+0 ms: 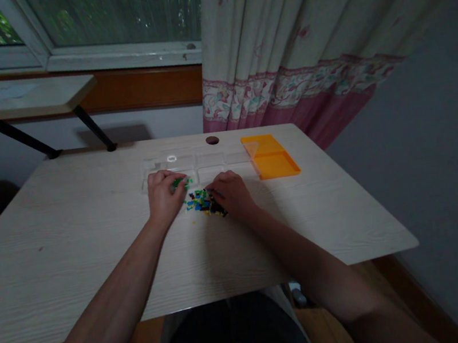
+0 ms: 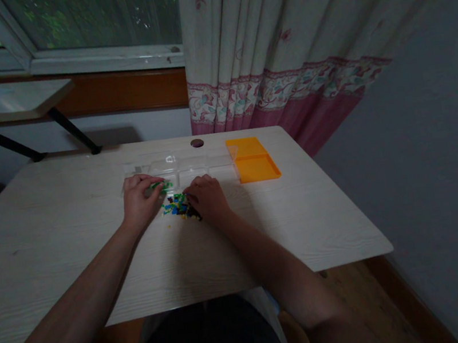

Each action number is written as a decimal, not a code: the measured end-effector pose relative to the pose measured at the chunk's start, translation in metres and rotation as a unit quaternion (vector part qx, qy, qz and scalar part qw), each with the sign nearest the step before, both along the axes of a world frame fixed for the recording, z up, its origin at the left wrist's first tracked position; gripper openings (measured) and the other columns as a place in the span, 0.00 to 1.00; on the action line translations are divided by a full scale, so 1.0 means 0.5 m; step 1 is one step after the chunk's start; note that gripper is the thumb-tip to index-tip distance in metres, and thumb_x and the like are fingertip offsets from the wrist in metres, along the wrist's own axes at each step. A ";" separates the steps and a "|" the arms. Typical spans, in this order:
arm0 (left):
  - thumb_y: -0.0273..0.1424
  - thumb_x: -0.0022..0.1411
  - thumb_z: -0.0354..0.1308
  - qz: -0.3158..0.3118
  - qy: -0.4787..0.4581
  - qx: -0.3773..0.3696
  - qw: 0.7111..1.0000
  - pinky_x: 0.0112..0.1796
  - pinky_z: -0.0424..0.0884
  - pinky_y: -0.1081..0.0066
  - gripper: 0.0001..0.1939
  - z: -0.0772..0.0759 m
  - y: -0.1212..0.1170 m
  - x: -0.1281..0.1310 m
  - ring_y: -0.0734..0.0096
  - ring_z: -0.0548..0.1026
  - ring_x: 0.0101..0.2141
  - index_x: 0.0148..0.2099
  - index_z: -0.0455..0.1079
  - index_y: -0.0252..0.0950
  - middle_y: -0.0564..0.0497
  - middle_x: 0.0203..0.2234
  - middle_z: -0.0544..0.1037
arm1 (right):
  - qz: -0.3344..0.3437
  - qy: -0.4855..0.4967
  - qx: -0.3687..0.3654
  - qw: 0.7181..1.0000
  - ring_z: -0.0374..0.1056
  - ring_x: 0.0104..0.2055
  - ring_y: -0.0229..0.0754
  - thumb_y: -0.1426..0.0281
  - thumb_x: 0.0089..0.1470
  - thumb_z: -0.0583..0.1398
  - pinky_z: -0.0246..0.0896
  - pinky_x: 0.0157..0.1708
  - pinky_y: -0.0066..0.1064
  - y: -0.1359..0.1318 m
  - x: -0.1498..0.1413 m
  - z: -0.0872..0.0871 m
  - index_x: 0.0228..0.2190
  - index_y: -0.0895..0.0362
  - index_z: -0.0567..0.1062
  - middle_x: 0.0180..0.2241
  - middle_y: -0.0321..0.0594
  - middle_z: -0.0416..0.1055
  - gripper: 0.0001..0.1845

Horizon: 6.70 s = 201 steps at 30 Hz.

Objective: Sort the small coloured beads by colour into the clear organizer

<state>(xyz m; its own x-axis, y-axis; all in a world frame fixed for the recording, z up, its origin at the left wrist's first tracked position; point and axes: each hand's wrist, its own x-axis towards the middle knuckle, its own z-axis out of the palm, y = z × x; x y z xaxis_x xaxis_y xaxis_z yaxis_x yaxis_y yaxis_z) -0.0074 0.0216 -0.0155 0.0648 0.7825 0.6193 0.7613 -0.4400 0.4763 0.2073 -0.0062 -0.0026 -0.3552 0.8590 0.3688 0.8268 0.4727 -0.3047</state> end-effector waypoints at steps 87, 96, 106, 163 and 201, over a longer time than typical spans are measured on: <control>0.37 0.68 0.52 -0.023 -0.018 0.008 1.000 0.47 0.66 0.59 0.14 -0.004 0.010 -0.012 0.61 0.71 0.40 0.40 0.78 0.41 0.49 0.34 0.77 | 0.024 -0.094 -0.023 0.995 0.62 0.48 0.47 0.69 0.59 0.61 0.51 0.47 0.39 -0.002 0.029 0.017 0.39 0.50 0.81 0.42 0.42 0.74 0.09; 0.38 0.67 0.55 -0.008 -0.024 0.001 1.000 0.48 0.65 0.56 0.13 -0.004 0.015 -0.015 0.59 0.71 0.40 0.39 0.79 0.38 0.47 0.33 0.77 | 0.021 -0.077 -0.030 0.996 0.62 0.48 0.46 0.70 0.58 0.62 0.53 0.48 0.37 -0.005 0.022 0.014 0.38 0.53 0.80 0.42 0.42 0.73 0.07; 0.35 0.65 0.59 -0.005 -0.034 0.002 0.999 0.48 0.64 0.56 0.10 -0.018 0.023 -0.021 0.58 0.69 0.42 0.40 0.79 0.37 0.46 0.34 0.76 | 0.015 -0.036 -0.047 0.998 0.63 0.46 0.45 0.71 0.56 0.64 0.55 0.48 0.37 0.003 0.024 0.001 0.38 0.54 0.81 0.41 0.42 0.73 0.07; 0.36 0.63 0.59 -0.013 -0.056 0.010 0.998 0.46 0.66 0.59 0.07 0.010 0.001 0.003 0.61 0.72 0.40 0.35 0.74 0.40 0.51 0.32 0.77 | 0.074 -0.067 0.000 0.995 0.60 0.47 0.47 0.67 0.59 0.61 0.50 0.47 0.38 -0.023 -0.001 0.011 0.38 0.50 0.81 0.41 0.42 0.73 0.08; 0.36 0.63 0.58 -0.024 -0.058 0.005 0.998 0.46 0.66 0.59 0.07 0.008 0.000 0.004 0.61 0.71 0.40 0.35 0.74 0.41 0.51 0.33 0.77 | 0.075 -0.089 0.009 0.993 0.60 0.48 0.47 0.67 0.60 0.61 0.48 0.47 0.40 -0.019 -0.011 0.006 0.36 0.51 0.82 0.42 0.42 0.74 0.08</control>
<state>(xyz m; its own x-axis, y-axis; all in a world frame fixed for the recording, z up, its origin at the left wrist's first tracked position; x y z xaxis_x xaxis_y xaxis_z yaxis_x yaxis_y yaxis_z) -0.0052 0.0216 -0.0115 0.0294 0.7733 0.6333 0.6786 -0.4807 0.5554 0.2017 -0.0158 0.0004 -0.5394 0.7852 0.3043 0.7867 0.5987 -0.1505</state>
